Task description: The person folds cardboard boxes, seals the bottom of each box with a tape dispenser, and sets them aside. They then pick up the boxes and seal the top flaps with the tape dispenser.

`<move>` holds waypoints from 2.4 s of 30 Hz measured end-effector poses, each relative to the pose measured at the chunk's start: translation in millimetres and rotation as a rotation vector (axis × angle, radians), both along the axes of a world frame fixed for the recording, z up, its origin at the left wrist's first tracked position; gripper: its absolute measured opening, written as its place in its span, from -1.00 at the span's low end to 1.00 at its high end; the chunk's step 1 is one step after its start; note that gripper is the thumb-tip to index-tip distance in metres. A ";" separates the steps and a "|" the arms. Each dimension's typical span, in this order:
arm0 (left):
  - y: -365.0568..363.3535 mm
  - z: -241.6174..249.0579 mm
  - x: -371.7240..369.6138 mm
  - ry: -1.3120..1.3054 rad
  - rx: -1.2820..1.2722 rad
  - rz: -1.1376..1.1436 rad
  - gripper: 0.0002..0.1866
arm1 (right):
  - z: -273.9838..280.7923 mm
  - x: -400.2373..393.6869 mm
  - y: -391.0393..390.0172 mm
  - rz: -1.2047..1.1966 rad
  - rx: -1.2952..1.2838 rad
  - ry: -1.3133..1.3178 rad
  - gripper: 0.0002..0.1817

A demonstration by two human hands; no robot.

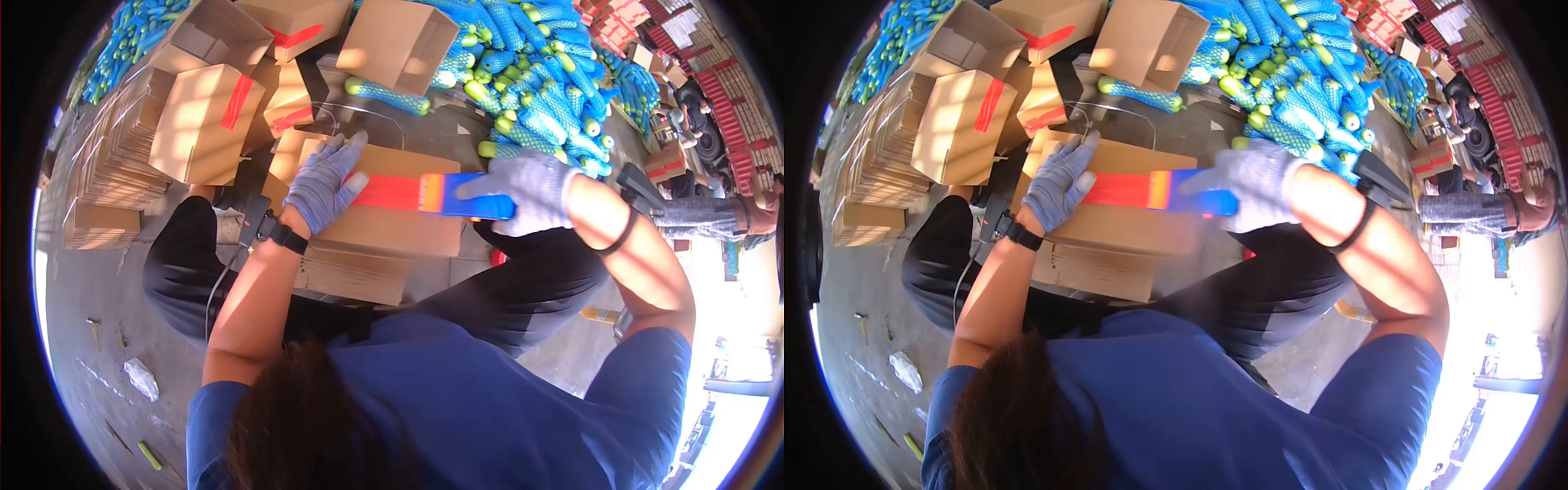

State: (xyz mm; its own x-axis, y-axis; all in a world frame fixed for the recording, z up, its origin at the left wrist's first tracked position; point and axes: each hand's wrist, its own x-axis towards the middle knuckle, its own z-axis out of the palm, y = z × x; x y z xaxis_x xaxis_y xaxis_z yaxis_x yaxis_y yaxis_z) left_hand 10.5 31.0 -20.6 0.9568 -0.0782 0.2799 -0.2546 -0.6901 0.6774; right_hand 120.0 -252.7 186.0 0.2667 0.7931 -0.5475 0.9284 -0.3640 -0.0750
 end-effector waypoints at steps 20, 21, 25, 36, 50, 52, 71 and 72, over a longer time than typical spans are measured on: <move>-21.7 24.1 -2.1 0.091 0.737 0.047 -0.13 | -164.8 74.6 -51.0 0.024 -0.166 0.211 -0.42; -23.5 26.4 -3.2 0.087 0.750 0.048 -0.13 | -175.4 72.3 -32.0 0.012 -0.160 0.239 -0.43; -47.3 20.6 2.2 0.137 0.704 0.040 -0.12 | -163.6 44.3 19.8 -0.381 -0.617 0.240 -0.55; -132.5 16.0 15.2 -0.057 0.503 -0.366 -0.21 | -258.8 63.4 -11.7 -0.364 -0.263 0.160 -0.58; 38.0 -40.8 -65.0 0.300 -0.920 0.527 -0.19 | -171.8 10.8 0.4 -1.552 1.197 1.908 -0.59; 19.7 -29.6 -75.3 0.169 -0.547 0.583 -0.18 | -158.7 -13.2 9.0 -1.379 1.297 1.783 -0.52; 184.8 -67.3 34.7 0.218 0.034 0.554 -0.72 | -169.8 104.7 66.2 -0.955 1.453 1.864 -0.32; 194.2 -128.6 29.5 0.389 0.239 0.537 -0.69 | -198.2 98.0 56.9 -1.021 1.374 1.854 -0.31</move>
State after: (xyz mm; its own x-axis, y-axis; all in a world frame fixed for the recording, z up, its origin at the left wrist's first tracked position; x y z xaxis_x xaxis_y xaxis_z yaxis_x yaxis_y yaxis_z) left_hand 40.0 225.2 -149.2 0.9073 0.4167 -0.0566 0.3934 -0.7933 0.4646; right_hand 218.0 -195.9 -12.1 0.6736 0.7301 -0.1145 -0.6088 0.4604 -0.6460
